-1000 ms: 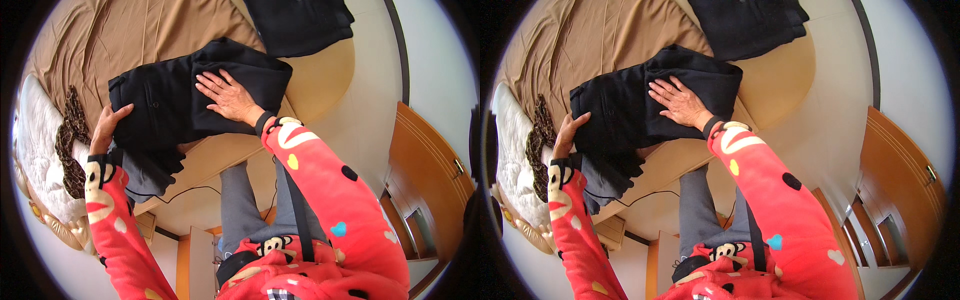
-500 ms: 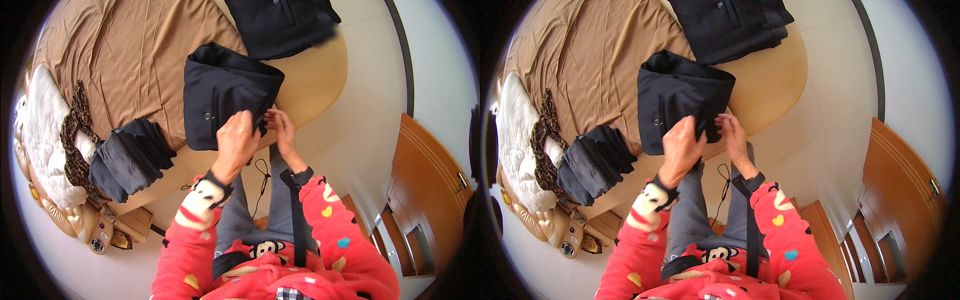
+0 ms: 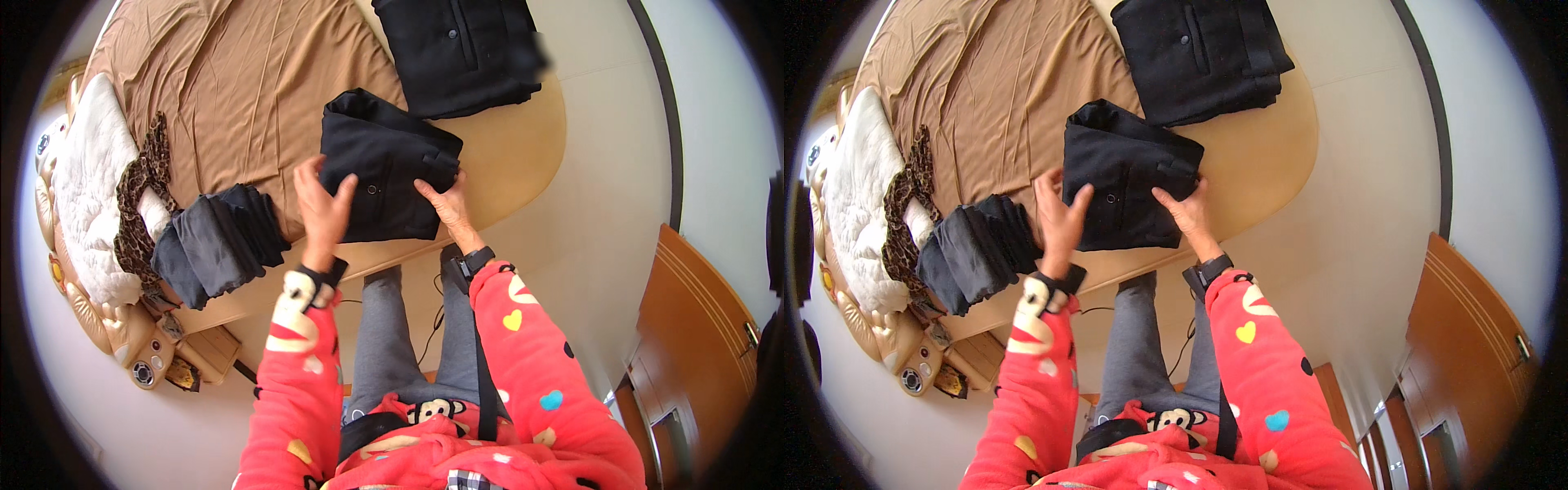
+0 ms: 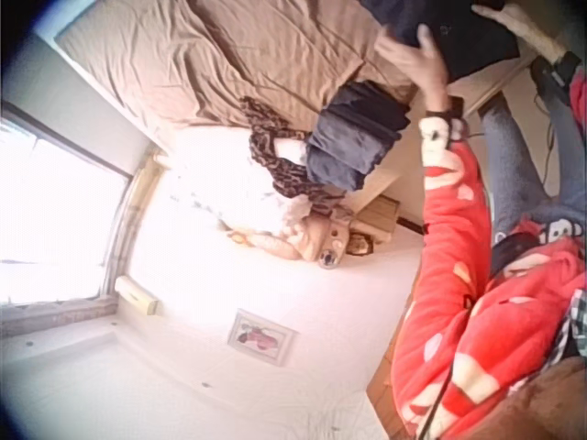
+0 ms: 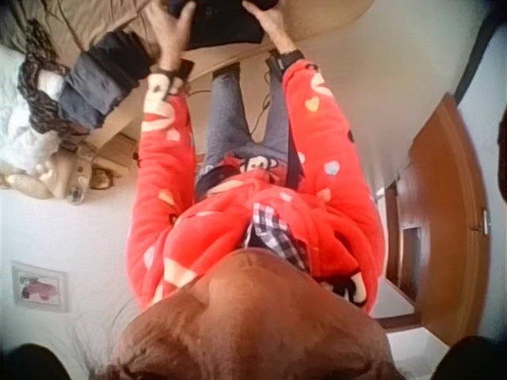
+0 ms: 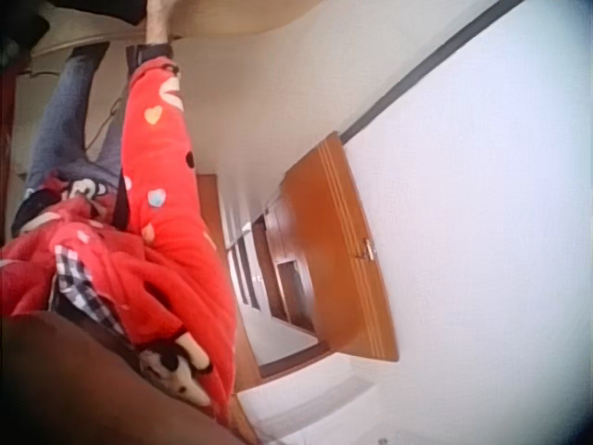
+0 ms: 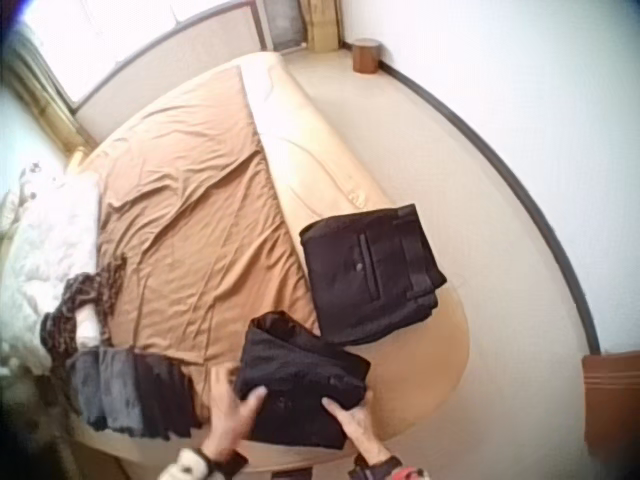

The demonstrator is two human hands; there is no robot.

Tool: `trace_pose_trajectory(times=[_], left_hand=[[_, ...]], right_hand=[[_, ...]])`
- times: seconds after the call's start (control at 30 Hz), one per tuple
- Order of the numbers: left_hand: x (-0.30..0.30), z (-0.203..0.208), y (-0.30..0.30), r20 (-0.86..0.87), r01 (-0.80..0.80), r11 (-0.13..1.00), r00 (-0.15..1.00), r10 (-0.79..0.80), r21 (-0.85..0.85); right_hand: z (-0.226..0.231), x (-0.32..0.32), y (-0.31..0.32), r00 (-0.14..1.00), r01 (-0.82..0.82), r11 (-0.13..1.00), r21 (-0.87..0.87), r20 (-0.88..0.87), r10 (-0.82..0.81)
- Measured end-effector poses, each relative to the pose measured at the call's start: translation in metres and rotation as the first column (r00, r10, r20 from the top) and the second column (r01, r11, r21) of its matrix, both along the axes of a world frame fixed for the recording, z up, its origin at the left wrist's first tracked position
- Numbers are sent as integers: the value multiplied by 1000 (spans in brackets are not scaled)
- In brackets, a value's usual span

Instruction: The person folds several pairs of pants on a bed, including grey, dark blue, and black trousers. After folding each pair, the person places them into a wardrobe shelf.

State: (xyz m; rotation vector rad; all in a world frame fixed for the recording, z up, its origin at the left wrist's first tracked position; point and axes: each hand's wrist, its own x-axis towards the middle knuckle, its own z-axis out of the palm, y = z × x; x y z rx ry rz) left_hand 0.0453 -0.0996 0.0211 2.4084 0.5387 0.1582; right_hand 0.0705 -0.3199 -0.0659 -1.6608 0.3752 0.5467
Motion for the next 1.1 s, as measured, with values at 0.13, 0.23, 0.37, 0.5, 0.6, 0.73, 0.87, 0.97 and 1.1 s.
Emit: trace_pose_trajectory(times=[0.13,0.23,0.37,0.5,0.6,0.73,0.87,0.97,1.1], left_hand=[[32,-49,42,-443,-267,824,896,21,-500],[43,-85,58,-488,-226,891,873,6,-394],[28,-85,60,-472,-363,668,881,19,-650],[-10,-16,26,-450,-463,449,881,144,-764],[-11,56,-9,-413,-460,319,887,207,-829],[54,119,-41,-106,-174,244,957,270,-954],[135,96,-55,115,-19,470,960,256,-883],[189,23,-64,-48,-173,748,981,186,-640],[222,-59,-87,-49,-322,898,945,322,-300]], right_hand=[[10,6,-13,985,-35,974,222,-160,71],[11,6,-12,974,-27,946,323,-205,98],[20,3,-6,987,28,978,205,-163,6],[73,13,-25,993,-55,985,164,-91,70],[147,36,-60,981,-175,979,100,-70,182],[240,98,-100,980,-149,981,-128,113,164],[240,186,-103,938,-93,985,-146,318,136],[152,260,-89,915,-139,946,-294,326,236],[30,314,-85,993,-116,980,-159,-45,110]])
